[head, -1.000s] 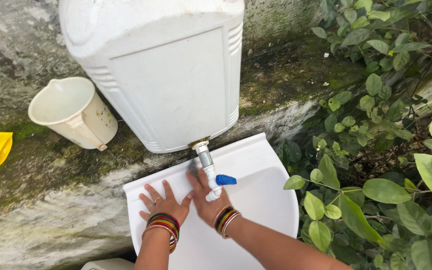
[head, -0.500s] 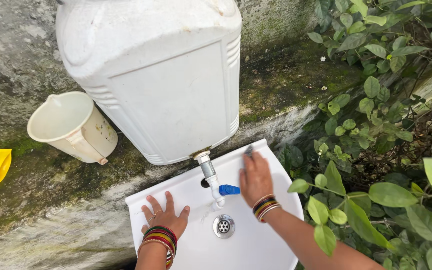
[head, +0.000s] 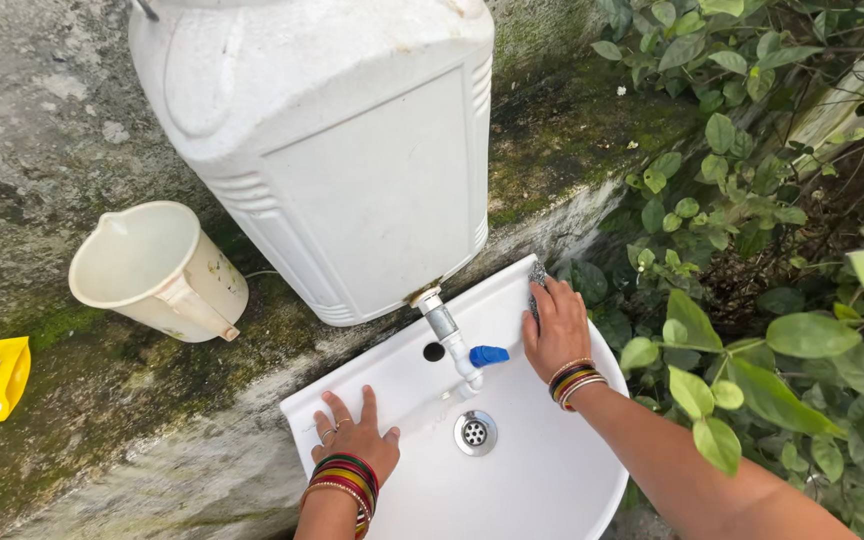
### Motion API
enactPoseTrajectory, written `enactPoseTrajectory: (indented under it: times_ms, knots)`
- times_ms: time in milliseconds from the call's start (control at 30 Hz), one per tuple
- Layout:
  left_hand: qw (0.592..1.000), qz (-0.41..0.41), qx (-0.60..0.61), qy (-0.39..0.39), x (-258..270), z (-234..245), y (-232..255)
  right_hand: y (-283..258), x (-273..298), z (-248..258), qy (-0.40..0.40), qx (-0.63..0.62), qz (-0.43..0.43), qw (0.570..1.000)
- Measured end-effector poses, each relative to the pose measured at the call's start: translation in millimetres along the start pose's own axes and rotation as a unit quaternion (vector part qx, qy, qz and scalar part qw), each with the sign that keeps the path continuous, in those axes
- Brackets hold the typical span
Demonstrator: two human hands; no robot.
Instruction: The person scrubs the interior and exterior of an outdoor ceramic sink using a scouring pad. They rinse the basin with water from a container tap and then wash a plastic mug by hand.
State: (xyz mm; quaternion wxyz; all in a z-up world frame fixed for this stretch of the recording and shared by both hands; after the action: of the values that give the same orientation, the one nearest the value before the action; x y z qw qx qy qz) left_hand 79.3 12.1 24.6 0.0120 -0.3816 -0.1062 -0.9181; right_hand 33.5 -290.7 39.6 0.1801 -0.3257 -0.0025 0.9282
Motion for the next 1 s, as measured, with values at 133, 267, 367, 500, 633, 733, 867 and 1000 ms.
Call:
enactPoseTrajectory:
  times_ms: [133,267,367,500,633,733,867,1000]
  knots:
    - [0.997,-0.074,-0.006,0.024,-6.0,1.3,-21.6,-77.7,30.7,-5.0,-0.135,-0.102,-0.045,0.985]
    - [0.977,-0.178,0.091,0.073,-28.4,5.0,-53.0,-211.2,81.0,36.1,-0.088,-0.241,0.152,0.954]
    - [0.96,-0.2,0.181,0.072,-36.1,10.4,-66.2,-251.7,102.2,42.6,-0.142,-0.237,0.226,0.934]
    - [0.968,-0.201,0.125,0.085,-27.4,10.0,-58.5,-194.2,90.4,21.4,-0.116,-0.213,0.237,0.941]
    - [0.972,-0.188,0.128,0.06,-20.6,18.6,-58.3,-64.2,51.7,-9.1,-0.179,-0.024,0.064,0.981]
    - [0.968,-0.207,0.132,0.058,-22.2,24.4,-62.5,-21.6,25.0,-17.4,-0.094,0.035,-0.017,0.995]
    - [0.962,-0.223,0.145,0.056,-26.3,22.2,-66.3,-84.6,29.9,-11.6,-0.003,-0.007,0.014,1.0]
    - [0.944,-0.2,0.24,0.111,-14.9,49.3,-70.9,-196.2,60.0,14.3,-0.055,-0.151,0.036,0.986]
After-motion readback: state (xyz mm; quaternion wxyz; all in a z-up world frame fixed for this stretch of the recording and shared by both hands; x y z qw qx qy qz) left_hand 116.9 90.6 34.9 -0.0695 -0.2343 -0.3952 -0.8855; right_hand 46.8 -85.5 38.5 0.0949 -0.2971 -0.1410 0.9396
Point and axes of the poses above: each hand's wrist, its own x-axis away from the middle knuckle, its own z-axis out of the back of the hand, y = z × x, the point moved 6 cm from there along -x, towards the middle knuckle, and after that the axes turned 15 degrees about x, right-handed, at the moved point
